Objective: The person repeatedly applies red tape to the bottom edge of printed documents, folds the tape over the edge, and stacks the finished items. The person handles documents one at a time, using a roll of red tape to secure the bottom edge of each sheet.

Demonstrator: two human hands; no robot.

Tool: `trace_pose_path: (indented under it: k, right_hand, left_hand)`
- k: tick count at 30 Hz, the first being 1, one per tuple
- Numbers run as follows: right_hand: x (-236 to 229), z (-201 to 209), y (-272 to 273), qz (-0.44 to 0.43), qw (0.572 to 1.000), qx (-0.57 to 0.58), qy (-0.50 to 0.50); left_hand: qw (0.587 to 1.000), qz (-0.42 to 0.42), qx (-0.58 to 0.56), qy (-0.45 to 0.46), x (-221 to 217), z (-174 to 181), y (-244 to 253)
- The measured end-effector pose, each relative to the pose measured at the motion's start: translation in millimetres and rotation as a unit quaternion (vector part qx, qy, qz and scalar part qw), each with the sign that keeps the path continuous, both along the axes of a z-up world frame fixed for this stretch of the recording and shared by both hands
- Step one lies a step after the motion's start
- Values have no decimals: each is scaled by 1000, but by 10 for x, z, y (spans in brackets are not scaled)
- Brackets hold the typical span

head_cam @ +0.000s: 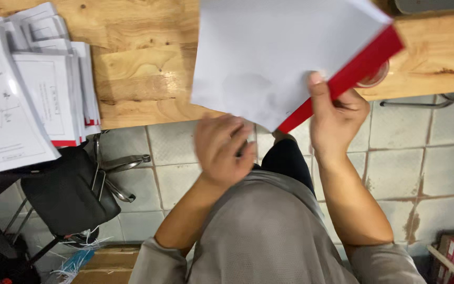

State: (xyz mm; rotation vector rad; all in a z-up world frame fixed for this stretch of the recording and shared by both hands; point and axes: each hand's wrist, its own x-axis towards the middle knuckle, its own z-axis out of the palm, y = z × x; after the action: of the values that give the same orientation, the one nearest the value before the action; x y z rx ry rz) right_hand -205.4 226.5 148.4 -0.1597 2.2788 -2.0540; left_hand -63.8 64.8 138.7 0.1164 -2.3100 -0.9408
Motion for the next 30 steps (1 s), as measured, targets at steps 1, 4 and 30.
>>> trace_pose_path:
  k: [1, 4, 30]
  right_hand:
    - [-8, -56, -41, -7, 997, -46, -67]
    - [17, -412, -148, -39, 949, -105, -295]
    - [52, -1180, -242, 224, 844, 422, 244]
  left_hand:
    - [997, -12, -30, -67, -27, -61, 89]
    - [986, -14, -58, -159, -162, -456, 200]
    - [926, -43, 115, -358, -634, -942, -432]
